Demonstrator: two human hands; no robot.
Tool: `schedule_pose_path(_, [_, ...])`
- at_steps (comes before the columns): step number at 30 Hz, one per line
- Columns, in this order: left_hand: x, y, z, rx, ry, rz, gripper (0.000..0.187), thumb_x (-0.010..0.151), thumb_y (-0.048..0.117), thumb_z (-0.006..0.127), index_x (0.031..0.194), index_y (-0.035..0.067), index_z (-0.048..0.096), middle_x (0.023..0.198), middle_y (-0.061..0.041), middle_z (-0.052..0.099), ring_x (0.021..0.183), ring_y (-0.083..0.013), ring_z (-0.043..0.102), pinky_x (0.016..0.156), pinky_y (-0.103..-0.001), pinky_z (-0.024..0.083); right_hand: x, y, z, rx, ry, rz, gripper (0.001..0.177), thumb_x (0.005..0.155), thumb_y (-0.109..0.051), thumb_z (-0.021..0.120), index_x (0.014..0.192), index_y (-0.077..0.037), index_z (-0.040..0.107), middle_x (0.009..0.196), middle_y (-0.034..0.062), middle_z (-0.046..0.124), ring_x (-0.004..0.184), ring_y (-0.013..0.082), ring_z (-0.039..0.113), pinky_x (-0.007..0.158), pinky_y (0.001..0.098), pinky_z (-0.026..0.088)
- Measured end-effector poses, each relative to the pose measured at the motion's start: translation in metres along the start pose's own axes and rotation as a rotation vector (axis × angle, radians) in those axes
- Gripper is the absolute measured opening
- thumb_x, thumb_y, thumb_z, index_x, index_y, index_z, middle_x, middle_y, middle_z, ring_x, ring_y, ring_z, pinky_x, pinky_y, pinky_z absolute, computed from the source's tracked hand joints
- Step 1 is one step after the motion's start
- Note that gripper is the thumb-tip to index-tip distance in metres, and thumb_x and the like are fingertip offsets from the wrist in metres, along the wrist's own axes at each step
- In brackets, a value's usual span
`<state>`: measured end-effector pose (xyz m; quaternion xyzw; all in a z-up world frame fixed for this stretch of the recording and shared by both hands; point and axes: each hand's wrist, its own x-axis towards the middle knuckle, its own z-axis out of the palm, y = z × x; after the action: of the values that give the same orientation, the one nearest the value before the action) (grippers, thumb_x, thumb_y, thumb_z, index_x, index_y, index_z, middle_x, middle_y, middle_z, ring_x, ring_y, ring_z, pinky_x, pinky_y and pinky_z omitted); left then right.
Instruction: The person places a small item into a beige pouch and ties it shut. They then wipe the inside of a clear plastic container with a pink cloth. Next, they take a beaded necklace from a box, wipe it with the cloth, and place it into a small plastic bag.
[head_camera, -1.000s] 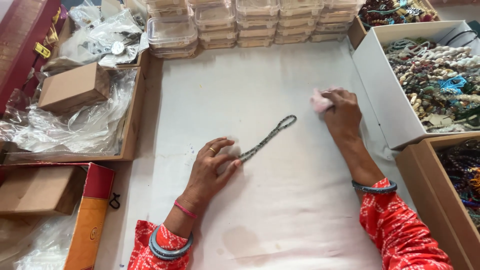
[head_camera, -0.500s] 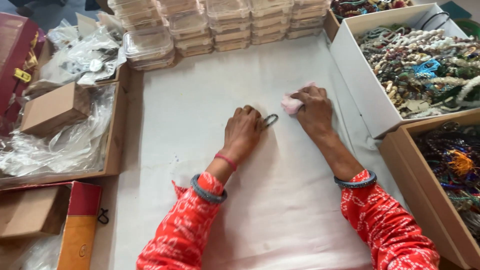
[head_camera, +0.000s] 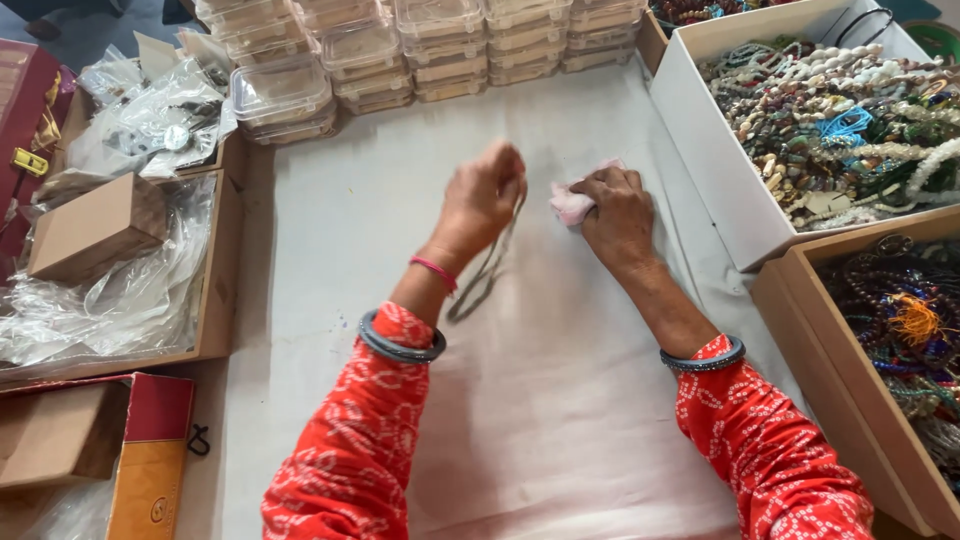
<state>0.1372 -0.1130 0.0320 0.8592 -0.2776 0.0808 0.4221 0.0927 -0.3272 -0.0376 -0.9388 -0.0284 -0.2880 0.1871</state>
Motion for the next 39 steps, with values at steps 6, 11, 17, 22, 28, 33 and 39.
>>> schedule_pose_path(6, [-0.019, 0.084, -0.095, -0.179, 0.158, 0.26, 0.025, 0.092, -0.001, 0.073, 0.114, 0.007, 0.064, 0.091, -0.005, 0.072, 0.087, -0.0205, 0.071, 0.08, -0.036, 0.056, 0.003, -0.002, -0.003, 0.035, -0.018, 0.009, 0.034, 0.08, 0.007, 0.069, 0.102, -0.015, 0.082, 0.106, 0.0046, 0.074, 0.105, 0.0294, 0.063, 0.087, 0.0428, 0.053])
schedule_pose_path(11, [-0.087, 0.06, -0.106, 0.056, 0.145, 0.269, 0.029, 0.09, -0.005, 0.073, 0.115, 0.009, 0.07, 0.097, -0.007, 0.07, 0.097, -0.0268, 0.066, 0.087, -0.039, 0.054, 0.005, 0.011, 0.001, 0.098, 0.013, 0.051, 0.039, 0.077, 0.01, 0.065, 0.101, -0.014, 0.082, 0.107, 0.0069, 0.074, 0.105, 0.0306, 0.064, 0.089, 0.0415, 0.054])
schedule_pose_path(17, [-0.173, 0.004, -0.084, 0.191, -0.044, 0.044, 0.031, 0.082, 0.006, 0.077, 0.112, 0.008, 0.072, 0.122, -0.013, 0.068, 0.117, -0.0337, 0.06, 0.096, -0.043, 0.052, 0.005, 0.028, 0.012, 0.326, 0.143, 0.149, 0.041, 0.079, 0.011, 0.058, 0.107, -0.009, 0.079, 0.113, 0.0139, 0.073, 0.108, 0.0311, 0.068, 0.096, 0.0391, 0.055])
schedule_pose_path(22, [-0.189, -0.001, -0.073, 0.263, -0.033, -0.083, 0.046, 0.087, 0.021, 0.075, 0.131, 0.011, 0.065, 0.145, -0.012, 0.053, 0.137, -0.033, 0.046, 0.109, -0.048, 0.041, 0.003, 0.022, 0.009, 0.369, 0.186, 0.123, 0.04, 0.081, 0.013, 0.058, 0.11, -0.006, 0.078, 0.115, 0.0148, 0.072, 0.115, 0.0317, 0.067, 0.099, 0.0386, 0.054])
schedule_pose_path(28, [-0.191, -0.008, -0.05, 0.405, -0.045, -0.098, 0.043, 0.087, 0.032, 0.074, 0.126, 0.014, 0.069, 0.146, -0.013, 0.051, 0.144, -0.0323, 0.038, 0.117, -0.06, 0.025, -0.004, -0.032, -0.017, 0.346, 0.236, -0.091, 0.045, 0.084, 0.016, 0.058, 0.12, -0.005, 0.075, 0.128, 0.0146, 0.07, 0.124, 0.0349, 0.062, 0.106, 0.0431, 0.052])
schedule_pose_path(33, [-0.201, -0.005, -0.052, 0.3, -0.075, -0.061, 0.03, 0.087, 0.033, 0.075, 0.113, 0.017, 0.075, 0.146, -0.011, 0.054, 0.145, -0.0309, 0.038, 0.118, -0.059, 0.026, -0.031, -0.099, -0.017, 0.369, 0.017, -0.506, 0.041, 0.08, 0.002, 0.072, 0.119, -0.009, 0.074, 0.131, 0.0145, 0.067, 0.127, 0.0361, 0.059, 0.109, 0.0463, 0.049])
schedule_pose_path(39, [-0.204, -0.012, -0.054, 0.263, -0.076, -0.05, 0.024, 0.088, 0.033, 0.076, 0.108, 0.022, 0.079, 0.144, -0.008, 0.056, 0.146, -0.0304, 0.037, 0.12, -0.058, 0.024, -0.021, -0.093, -0.025, 0.239, -0.208, -0.607, 0.036, 0.073, -0.011, 0.083, 0.108, -0.011, 0.077, 0.121, 0.0074, 0.072, 0.119, 0.0295, 0.063, 0.103, 0.0427, 0.052])
